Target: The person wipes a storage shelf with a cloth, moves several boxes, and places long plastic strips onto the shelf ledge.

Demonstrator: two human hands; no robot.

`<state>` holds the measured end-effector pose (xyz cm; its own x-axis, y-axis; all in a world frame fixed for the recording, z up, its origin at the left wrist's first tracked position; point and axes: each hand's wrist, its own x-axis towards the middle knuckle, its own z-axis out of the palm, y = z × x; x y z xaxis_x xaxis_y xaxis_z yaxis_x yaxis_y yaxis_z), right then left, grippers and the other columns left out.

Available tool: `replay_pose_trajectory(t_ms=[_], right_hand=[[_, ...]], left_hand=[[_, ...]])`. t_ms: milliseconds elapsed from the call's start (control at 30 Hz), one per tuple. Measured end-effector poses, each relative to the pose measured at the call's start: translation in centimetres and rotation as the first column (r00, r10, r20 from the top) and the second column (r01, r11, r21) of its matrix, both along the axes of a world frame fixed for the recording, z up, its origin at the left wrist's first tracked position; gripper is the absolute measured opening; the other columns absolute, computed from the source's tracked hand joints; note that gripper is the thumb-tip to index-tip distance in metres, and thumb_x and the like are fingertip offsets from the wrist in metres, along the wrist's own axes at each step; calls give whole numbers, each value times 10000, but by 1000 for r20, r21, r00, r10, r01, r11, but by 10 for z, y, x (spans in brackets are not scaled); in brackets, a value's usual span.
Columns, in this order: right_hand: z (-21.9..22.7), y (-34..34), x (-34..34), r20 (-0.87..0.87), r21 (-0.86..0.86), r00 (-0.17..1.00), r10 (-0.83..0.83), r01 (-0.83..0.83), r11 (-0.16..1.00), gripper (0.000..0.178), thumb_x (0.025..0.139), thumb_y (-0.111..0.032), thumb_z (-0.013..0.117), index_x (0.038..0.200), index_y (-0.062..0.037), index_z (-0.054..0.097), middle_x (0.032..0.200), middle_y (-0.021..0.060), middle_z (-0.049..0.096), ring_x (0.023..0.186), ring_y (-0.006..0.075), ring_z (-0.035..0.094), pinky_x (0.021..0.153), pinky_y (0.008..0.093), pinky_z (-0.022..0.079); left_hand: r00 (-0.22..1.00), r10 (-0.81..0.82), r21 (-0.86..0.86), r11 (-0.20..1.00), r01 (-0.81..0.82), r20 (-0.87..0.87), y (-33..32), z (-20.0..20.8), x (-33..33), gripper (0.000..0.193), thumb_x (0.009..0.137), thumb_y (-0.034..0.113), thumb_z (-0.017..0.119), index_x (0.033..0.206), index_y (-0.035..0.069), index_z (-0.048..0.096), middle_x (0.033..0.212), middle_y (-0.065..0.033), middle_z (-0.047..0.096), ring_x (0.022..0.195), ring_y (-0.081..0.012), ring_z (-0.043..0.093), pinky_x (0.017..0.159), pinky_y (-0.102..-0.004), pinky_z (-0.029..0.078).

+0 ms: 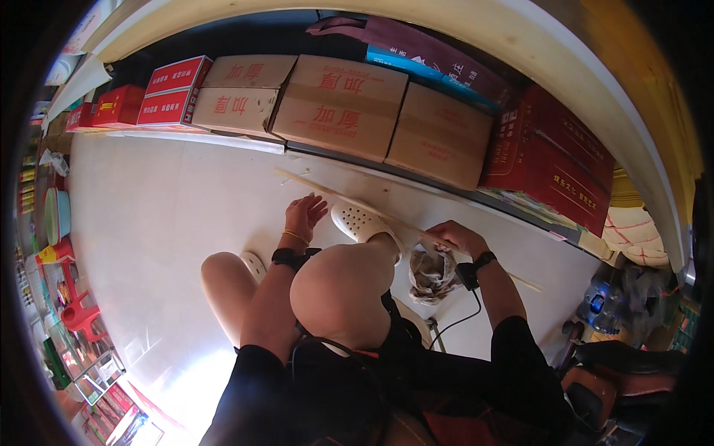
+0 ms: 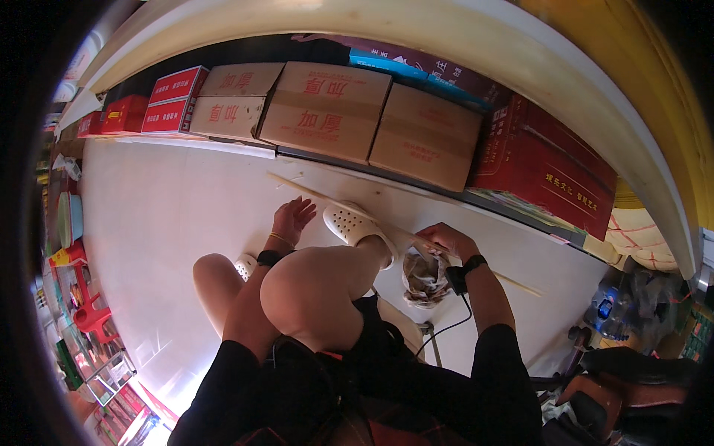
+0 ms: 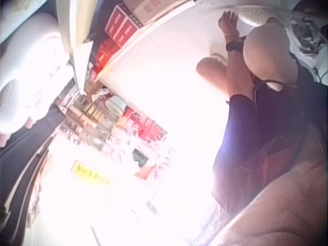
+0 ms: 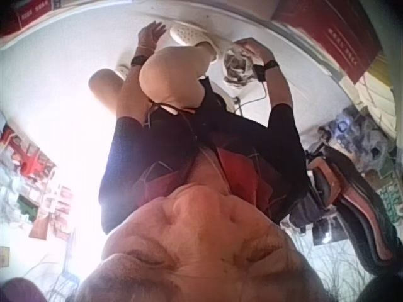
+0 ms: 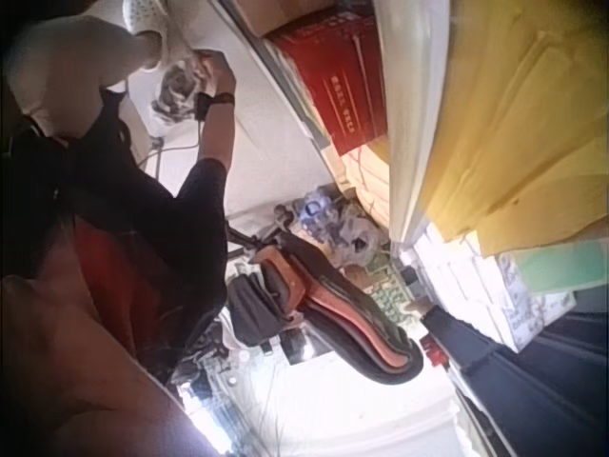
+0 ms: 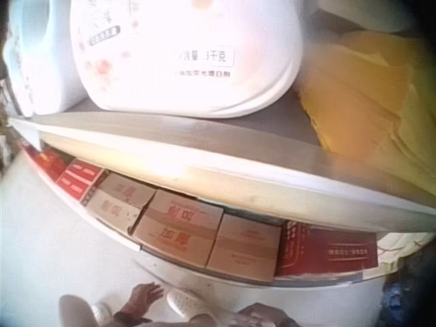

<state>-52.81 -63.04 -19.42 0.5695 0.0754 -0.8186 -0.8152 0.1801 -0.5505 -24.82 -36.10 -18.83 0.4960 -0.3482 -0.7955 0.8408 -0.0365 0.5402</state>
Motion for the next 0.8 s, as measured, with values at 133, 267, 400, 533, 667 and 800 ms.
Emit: replay_pose_trajectory(t_ms=[133, 267, 400, 533, 667, 800], right_hand=[[15, 9, 11, -79, 261, 993, -83, 101, 960, 236, 811, -64, 502, 1015, -15, 611, 618, 4, 513, 520, 76, 434, 489, 210, 374], [9, 7, 6, -73, 309, 994, -75, 94, 946, 240, 810, -43, 485, 1012, 2, 606, 612, 11, 520, 508, 81, 434, 491, 213, 380], [32, 7, 14, -12, 207, 999, 33, -30, 978, 230, 812, -42, 478, 997, 9, 605, 585, 14, 513, 505, 87, 436, 494, 217, 381], [48, 2, 9, 7, 234, 996, -87, 83, 969, 267, 839, -149, 485, 1028, 13, 579, 704, 44, 569, 633, 103, 518, 604, 221, 423], [36, -6, -18, 41, -406, 960, 277, -237, 883, 322, 751, -200, 619, 1011, -13, 580, 832, 66, 620, 791, 145, 578, 732, 271, 441], [40, -5, -27, -6, -698, 957, 290, -212, 685, 251, 724, -211, 614, 902, -35, 601, 784, 125, 623, 755, 213, 609, 679, 315, 461]], left_hand=[[991, 47, 15, 999, -46, -125, -8, 24, -6, 395, 790, 319, 608, 1042, 60, 448, 1010, -130, 518, 980, -277, 506, 767, -442, 480], [985, -59, -340, 940, 0, -163, -14, 39, -8, 402, 773, 337, 629, 1037, 92, 451, 976, -113, 513, 1020, -270, 472, 803, -479, 456], [988, -92, -153, 985, 73, -124, -15, 31, -9, 386, 766, 306, 643, 991, 51, 459, 886, -89, 511, 869, -236, 543, 725, -401, 504], [983, -186, 85, 979, 184, 14, -25, 27, -7, 343, 764, 324, 643, 878, 23, 523, 791, -74, 568, 671, -177, 593, 639, -308, 530], [969, -236, 56, 971, 232, 71, -53, 26, -12, 398, 732, 338, 673, 863, -11, 532, 759, -90, 578, 592, -180, 593, 559, -274, 532], [945, -312, 140, 944, 298, 94, -68, 26, -12, 409, 713, 319, 691, 854, -38, 548, 707, -111, 585, 526, -181, 587, 474, -259, 521]])
